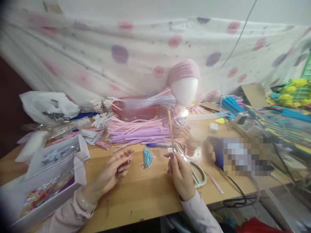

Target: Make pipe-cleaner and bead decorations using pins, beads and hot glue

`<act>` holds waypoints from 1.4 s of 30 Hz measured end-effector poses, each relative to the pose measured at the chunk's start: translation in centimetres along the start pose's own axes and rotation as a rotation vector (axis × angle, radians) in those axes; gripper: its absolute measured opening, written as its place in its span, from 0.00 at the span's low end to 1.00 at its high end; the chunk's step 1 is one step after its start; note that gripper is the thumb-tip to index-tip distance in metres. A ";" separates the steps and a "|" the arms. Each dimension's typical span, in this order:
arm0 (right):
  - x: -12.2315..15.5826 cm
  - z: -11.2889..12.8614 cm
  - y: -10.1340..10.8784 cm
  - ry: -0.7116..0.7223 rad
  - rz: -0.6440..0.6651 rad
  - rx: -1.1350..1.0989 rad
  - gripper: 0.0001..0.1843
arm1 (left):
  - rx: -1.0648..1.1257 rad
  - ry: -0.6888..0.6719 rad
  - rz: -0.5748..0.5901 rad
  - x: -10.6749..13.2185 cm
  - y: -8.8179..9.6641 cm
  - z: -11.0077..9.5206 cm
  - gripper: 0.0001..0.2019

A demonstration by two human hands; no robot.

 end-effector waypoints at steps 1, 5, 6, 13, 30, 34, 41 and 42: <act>0.1 -0.3 -0.1 -0.016 0.014 -0.015 0.18 | -0.034 -0.011 -0.066 0.3 0.6 -0.3 0.20; 0.6 -0.9 -0.6 -0.062 0.069 -0.085 0.19 | -0.238 -0.101 -0.250 1.4 2.2 -1.9 0.30; 0.7 -0.9 -0.6 -0.067 0.078 -0.093 0.19 | -0.298 -0.130 -0.278 1.4 2.4 -2.4 0.31; 0.9 0.0 0.2 0.013 0.044 -0.018 0.19 | -0.618 -0.170 -0.362 0.2 3.3 -2.9 0.39; 1.6 -0.5 -0.7 0.000 0.081 -0.148 0.21 | -1.462 -0.420 -0.650 3.6 1.2 -4.4 0.29; 1.5 0.5 -0.7 0.054 0.120 -0.093 0.20 | -1.151 -0.463 -0.487 4.8 -2.4 -3.9 0.17; 1.4 0.9 -0.5 0.079 0.124 -0.047 0.18 | -1.119 -0.690 -0.294 5.5 -7.9 1.6 0.14; 1.4 0.9 -0.5 0.083 0.119 -0.037 0.18 | -1.209 -0.755 -0.298 5.5 -8.1 2.7 0.14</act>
Point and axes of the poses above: each hand's wrist, its own x-axis away from the middle knuckle, its own y-axis out of the back of the hand, z = x × y, the point moved 7 cm from there along -x, towards the middle knuckle, and after that the axes turned 7 degrees about y, right-handed, at the moved point
